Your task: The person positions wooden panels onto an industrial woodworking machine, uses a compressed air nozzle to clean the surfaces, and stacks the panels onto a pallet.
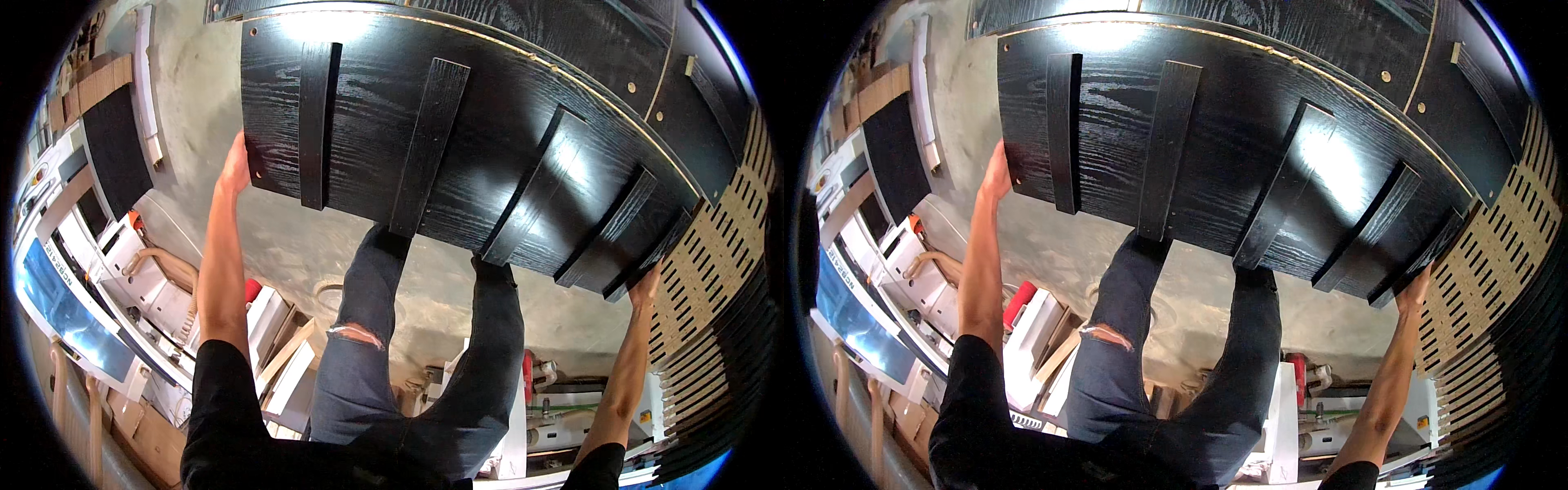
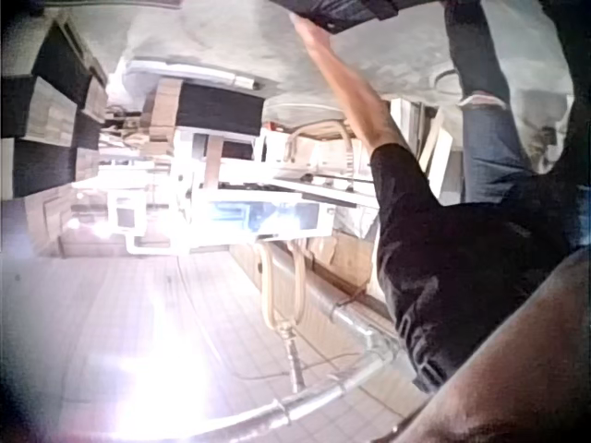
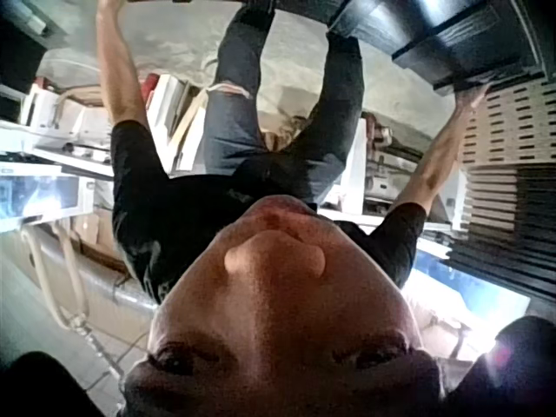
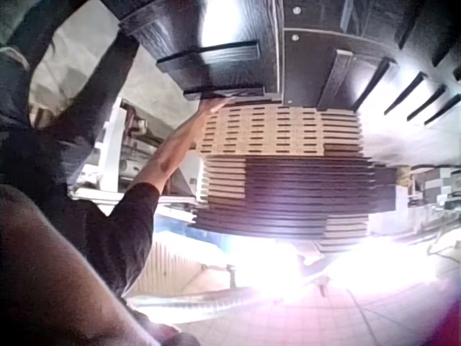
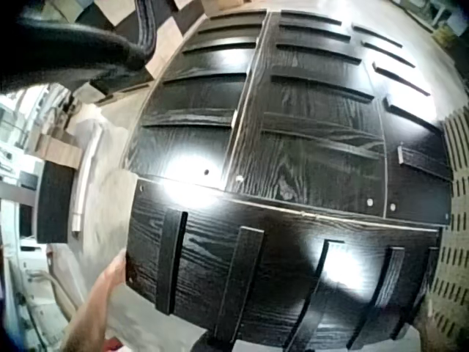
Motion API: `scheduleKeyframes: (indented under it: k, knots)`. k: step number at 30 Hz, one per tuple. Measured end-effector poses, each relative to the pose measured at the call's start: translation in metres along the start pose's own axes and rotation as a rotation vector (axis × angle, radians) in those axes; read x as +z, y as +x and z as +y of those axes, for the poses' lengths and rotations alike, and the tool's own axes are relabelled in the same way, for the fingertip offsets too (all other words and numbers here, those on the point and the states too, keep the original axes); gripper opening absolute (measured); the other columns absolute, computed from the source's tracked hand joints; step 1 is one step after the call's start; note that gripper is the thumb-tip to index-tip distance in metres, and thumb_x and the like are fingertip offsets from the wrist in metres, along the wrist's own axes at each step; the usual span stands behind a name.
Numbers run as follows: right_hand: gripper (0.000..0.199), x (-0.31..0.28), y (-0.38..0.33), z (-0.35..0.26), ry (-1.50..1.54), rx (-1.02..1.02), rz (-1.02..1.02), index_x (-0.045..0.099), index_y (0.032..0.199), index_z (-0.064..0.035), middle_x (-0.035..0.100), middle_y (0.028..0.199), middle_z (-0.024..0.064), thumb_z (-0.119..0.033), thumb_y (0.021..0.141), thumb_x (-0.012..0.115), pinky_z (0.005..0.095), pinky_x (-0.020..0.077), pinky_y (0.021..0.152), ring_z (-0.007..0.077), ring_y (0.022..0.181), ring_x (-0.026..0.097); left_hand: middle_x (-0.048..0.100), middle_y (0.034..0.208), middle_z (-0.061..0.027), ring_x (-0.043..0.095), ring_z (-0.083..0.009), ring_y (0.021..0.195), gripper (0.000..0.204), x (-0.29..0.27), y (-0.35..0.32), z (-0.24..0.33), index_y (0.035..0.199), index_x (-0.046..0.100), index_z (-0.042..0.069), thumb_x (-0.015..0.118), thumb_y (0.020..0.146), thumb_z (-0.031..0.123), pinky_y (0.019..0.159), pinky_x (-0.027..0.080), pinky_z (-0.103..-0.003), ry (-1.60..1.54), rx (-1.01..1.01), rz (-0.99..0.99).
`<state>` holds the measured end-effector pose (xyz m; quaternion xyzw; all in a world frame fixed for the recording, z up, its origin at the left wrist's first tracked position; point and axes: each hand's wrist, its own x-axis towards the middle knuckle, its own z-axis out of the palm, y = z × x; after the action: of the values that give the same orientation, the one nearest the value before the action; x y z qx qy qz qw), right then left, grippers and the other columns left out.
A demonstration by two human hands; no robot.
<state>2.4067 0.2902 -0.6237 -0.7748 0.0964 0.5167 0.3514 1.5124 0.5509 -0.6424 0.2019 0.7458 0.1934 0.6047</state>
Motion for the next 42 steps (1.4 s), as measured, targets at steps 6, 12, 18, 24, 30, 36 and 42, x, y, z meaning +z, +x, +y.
scheduleKeyframes:
  k: [6, 12, 18, 24, 30, 36, 42]
  knots:
    - [0.097, -0.037, 0.013, 0.001, 0.002, 0.047, -0.054, 0.003, 0.166, -0.0028, 0.005, 0.174, 0.0148, -0.065, 0.104, 0.042, 0.0452, 0.0162, 0.129, 0.0350, 0.159, 0.013, 0.049, 0.157, -0.0059, 0.047, -0.0232, 0.141, 0.058, 0.035, -0.013, 0.029, 0.159, 0.039, 0.009, 0.031, 0.114, 0.045, 0.117, 0.038, -0.043, -0.060, -0.055, -0.052]
    - [0.080, 0.022, -0.006, -0.006, 0.022, 0.041, 0.088, 0.004, 0.166, -0.0014, 0.008, 0.174, 0.0132, -0.053, 0.110, 0.029, 0.0408, 0.0143, 0.130, 0.0326, 0.159, 0.015, 0.049, 0.156, -0.0060, 0.047, -0.0217, 0.141, 0.060, -0.006, 0.002, 0.005, 0.158, 0.040, 0.008, 0.031, 0.114, 0.047, 0.119, 0.035, -0.039, -0.110, -0.037, -0.035]
    - [0.090, -0.022, 0.020, 0.015, -0.176, -0.127, 0.295, 0.010, 0.166, -0.0020, 0.014, 0.173, 0.0150, -0.064, 0.105, 0.033, 0.0410, 0.0193, 0.127, 0.0322, 0.158, 0.018, 0.051, 0.155, -0.0060, 0.049, -0.0213, 0.137, 0.071, 0.021, 0.017, -0.008, 0.158, 0.041, 0.006, 0.030, 0.111, 0.058, 0.110, 0.042, -0.037, 0.044, -0.046, 0.087]
    - [0.098, -0.021, 0.046, 0.027, -0.213, -0.323, 0.510, 0.023, 0.161, 0.0062, 0.030, 0.167, 0.0209, -0.068, 0.101, 0.043, 0.0427, 0.0258, 0.123, 0.0360, 0.152, 0.031, 0.062, 0.141, -0.0240, 0.057, -0.0378, 0.129, 0.100, 0.017, 0.020, -0.018, 0.140, 0.057, -0.011, 0.028, 0.101, 0.077, 0.113, 0.039, -0.042, 0.399, 0.123, 0.596]
    - [0.096, 0.009, 0.037, 0.023, -0.268, -0.116, 0.714, 0.039, 0.155, 0.0081, 0.043, 0.159, 0.0249, -0.071, 0.100, 0.040, 0.0446, 0.0318, 0.120, 0.0380, 0.146, 0.042, 0.061, 0.138, -0.0331, 0.054, -0.0466, 0.132, 0.105, 0.013, 0.028, -0.024, 0.136, 0.056, -0.017, 0.027, 0.100, 0.078, 0.113, 0.037, -0.044, 0.545, 0.158, 0.712]
    - [0.102, 0.022, 0.030, 0.027, -0.208, -0.178, 0.679, 0.043, 0.151, 0.0117, 0.048, 0.154, 0.0240, -0.075, 0.097, 0.043, 0.0409, 0.0345, 0.118, 0.0349, 0.142, 0.047, 0.061, 0.136, -0.0342, 0.055, -0.0478, 0.129, 0.109, 0.004, 0.027, -0.026, 0.134, 0.059, -0.015, 0.027, 0.097, 0.082, 0.113, 0.038, -0.048, 0.568, 0.144, 0.794]
    - [0.103, 0.008, 0.033, 0.030, -0.375, -0.198, 0.780, 0.045, 0.149, 0.0112, 0.050, 0.151, 0.0294, -0.078, 0.097, 0.036, 0.0446, 0.0331, 0.119, 0.0414, 0.142, 0.047, 0.060, 0.135, -0.0358, 0.055, -0.0494, 0.129, 0.110, 0.025, 0.027, -0.024, 0.133, 0.059, -0.016, 0.026, 0.097, 0.082, 0.111, 0.039, -0.050, 0.578, 0.167, 0.768]
